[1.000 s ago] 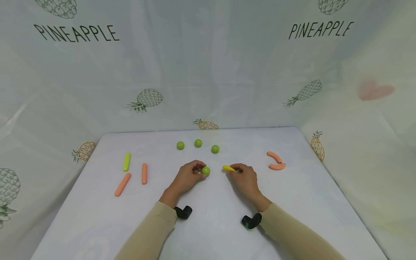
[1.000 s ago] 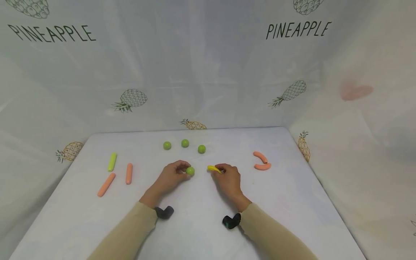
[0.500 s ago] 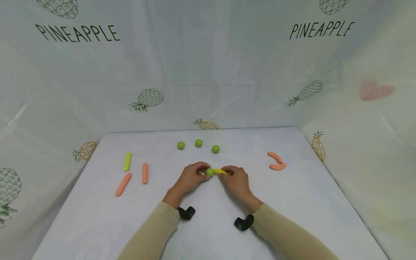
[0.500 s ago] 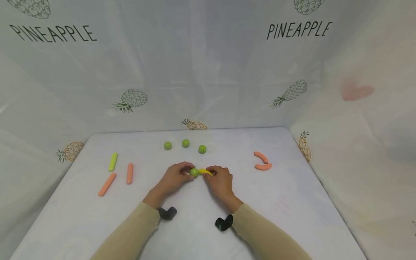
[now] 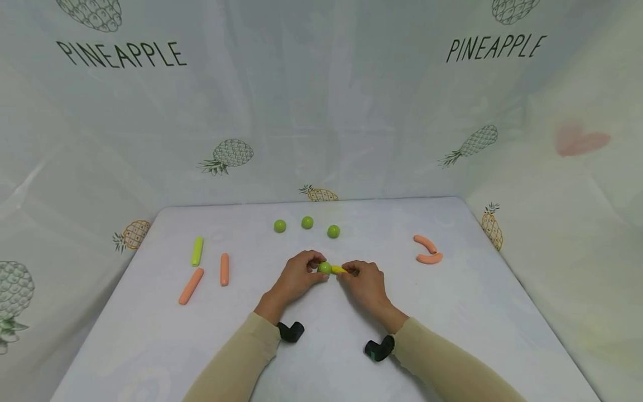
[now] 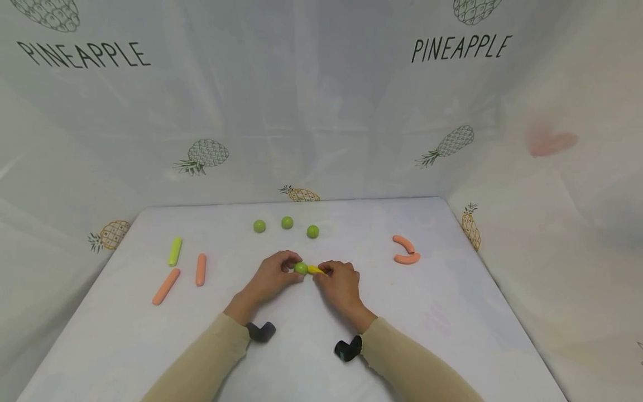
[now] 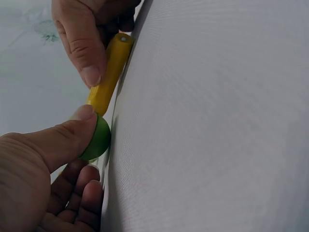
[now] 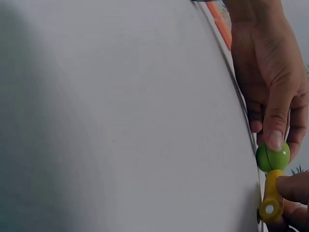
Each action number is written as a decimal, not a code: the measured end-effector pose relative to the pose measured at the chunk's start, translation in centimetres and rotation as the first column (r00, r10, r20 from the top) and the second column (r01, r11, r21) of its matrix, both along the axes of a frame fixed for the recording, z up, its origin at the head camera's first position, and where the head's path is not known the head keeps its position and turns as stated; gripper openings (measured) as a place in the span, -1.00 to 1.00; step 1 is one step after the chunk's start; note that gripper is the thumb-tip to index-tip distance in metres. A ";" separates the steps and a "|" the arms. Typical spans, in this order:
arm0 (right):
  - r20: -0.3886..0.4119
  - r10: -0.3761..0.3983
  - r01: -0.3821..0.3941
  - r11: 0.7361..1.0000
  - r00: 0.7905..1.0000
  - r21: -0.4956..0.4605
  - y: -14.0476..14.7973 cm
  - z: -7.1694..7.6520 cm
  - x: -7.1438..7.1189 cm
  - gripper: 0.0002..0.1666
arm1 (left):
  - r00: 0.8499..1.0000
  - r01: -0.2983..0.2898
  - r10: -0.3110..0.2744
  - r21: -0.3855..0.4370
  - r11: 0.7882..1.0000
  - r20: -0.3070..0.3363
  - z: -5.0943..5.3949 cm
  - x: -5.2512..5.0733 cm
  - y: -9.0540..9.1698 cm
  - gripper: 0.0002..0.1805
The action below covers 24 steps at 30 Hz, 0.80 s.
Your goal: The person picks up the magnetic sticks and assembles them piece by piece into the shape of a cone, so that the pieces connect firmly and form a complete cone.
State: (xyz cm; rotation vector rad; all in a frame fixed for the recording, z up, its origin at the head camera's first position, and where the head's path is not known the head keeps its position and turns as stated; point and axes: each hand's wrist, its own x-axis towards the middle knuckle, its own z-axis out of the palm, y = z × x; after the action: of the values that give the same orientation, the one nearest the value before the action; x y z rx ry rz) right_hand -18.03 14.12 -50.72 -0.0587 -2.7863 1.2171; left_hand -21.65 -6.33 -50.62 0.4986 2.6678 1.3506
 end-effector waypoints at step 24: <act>-0.030 0.127 -0.126 0.991 0.991 0.051 -1.3 -0.2 2.9 -0.85 | 1.000 0.013 -0.012 -0.018 1.000 0.024 0.2 1.8 -0.6 -0.77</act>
State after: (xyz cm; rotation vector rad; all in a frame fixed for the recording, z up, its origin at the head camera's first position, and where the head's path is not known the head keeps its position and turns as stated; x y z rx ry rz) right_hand -15.15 12.82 -50.87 0.1424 -2.8276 1.1637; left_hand -19.86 -6.96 -50.41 0.4930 2.6510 1.3194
